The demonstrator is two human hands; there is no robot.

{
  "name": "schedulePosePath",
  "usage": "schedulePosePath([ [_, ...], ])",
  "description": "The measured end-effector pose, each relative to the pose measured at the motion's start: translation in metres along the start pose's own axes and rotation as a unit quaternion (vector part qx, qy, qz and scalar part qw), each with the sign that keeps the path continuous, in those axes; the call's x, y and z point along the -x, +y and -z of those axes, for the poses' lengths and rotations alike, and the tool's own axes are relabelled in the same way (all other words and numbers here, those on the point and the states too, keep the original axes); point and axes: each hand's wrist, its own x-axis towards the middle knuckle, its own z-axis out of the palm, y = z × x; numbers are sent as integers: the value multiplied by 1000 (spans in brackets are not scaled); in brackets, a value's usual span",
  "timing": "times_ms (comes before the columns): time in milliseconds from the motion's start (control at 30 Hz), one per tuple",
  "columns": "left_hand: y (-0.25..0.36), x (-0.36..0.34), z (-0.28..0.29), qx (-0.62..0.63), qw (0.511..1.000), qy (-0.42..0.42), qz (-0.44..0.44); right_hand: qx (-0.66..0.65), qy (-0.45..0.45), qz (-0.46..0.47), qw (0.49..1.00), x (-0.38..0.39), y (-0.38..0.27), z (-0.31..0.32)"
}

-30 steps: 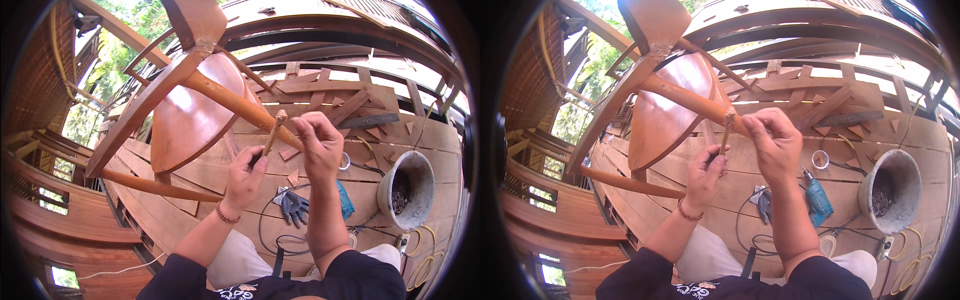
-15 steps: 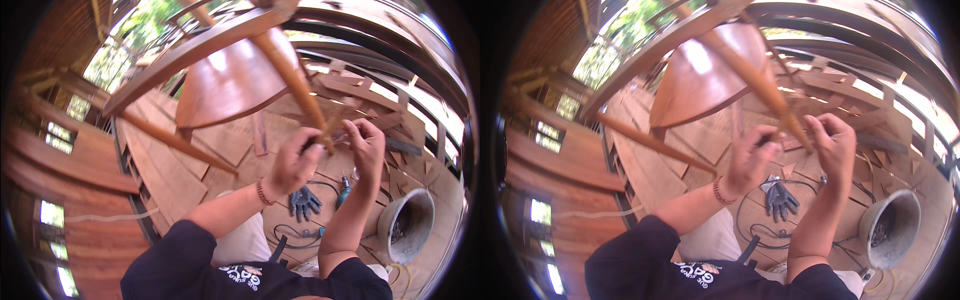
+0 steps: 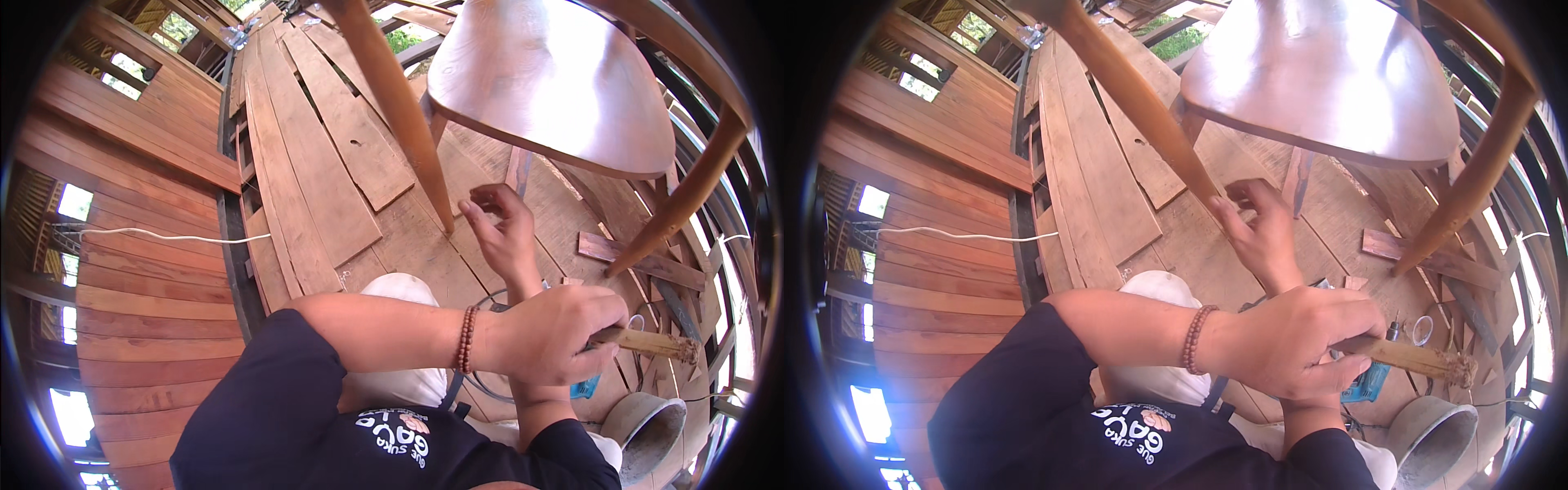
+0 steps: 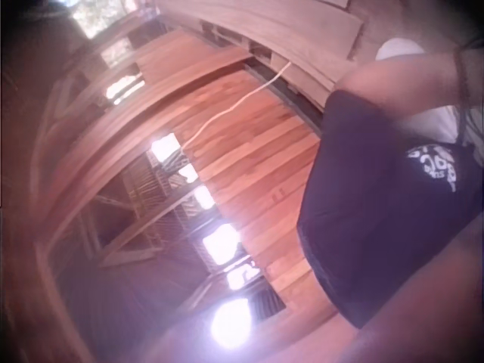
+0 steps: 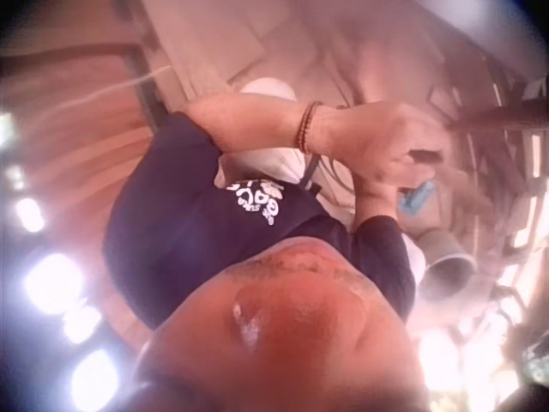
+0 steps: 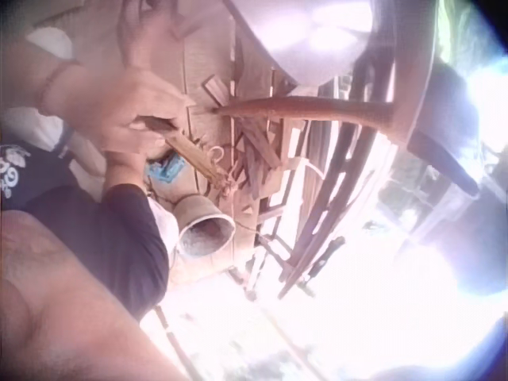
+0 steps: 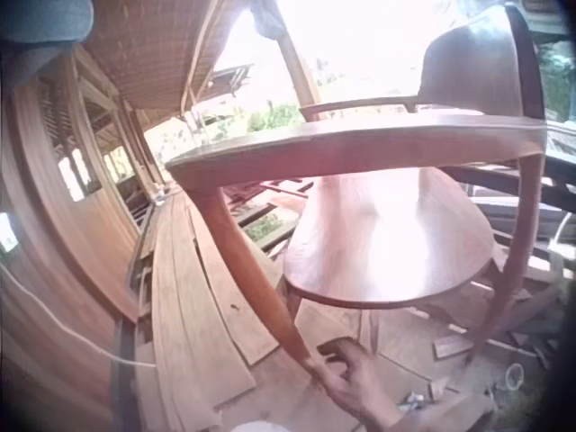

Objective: The person repairs a wooden chair by applying a filler paste to a damaged leg joint using a small stick. They smooth the filler with their fingers and continue applying it to other joints on the chair.

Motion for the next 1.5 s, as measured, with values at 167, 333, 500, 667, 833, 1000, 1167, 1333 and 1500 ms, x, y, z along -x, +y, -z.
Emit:
schedulePosePath([
  [167,8,23,30,46,999,10,14,141,-18,-1,990,-32,-17,-39],
  [333,21,39,59,46,998,35,26,249,-103,49,962,-60,-32,-40],
  [500,24,43,76,75,995,68,15,133,-124,92,979,-65,-20,-20],
  [667,22,42,73,66,994,82,-12,252,-16,70,965,-57,-28,-50],
  [833,23,43,79,53,996,74,-9,147,34,60,987,-57,-18,-47],
  [1000,26,41,80,68,995,74,-2,331,50,150,930,-59,-43,-65],
  [1167,23,45,80,60,996,73,6,267,30,103,958,-61,-49,-65],
  [1333,24,45,81,72,994,82,-8,196,34,148,969,-56,-30,-47],
  [1500,24,41,86,58,996,74,-6,218,22,54,974,-53,-40,-58],
])
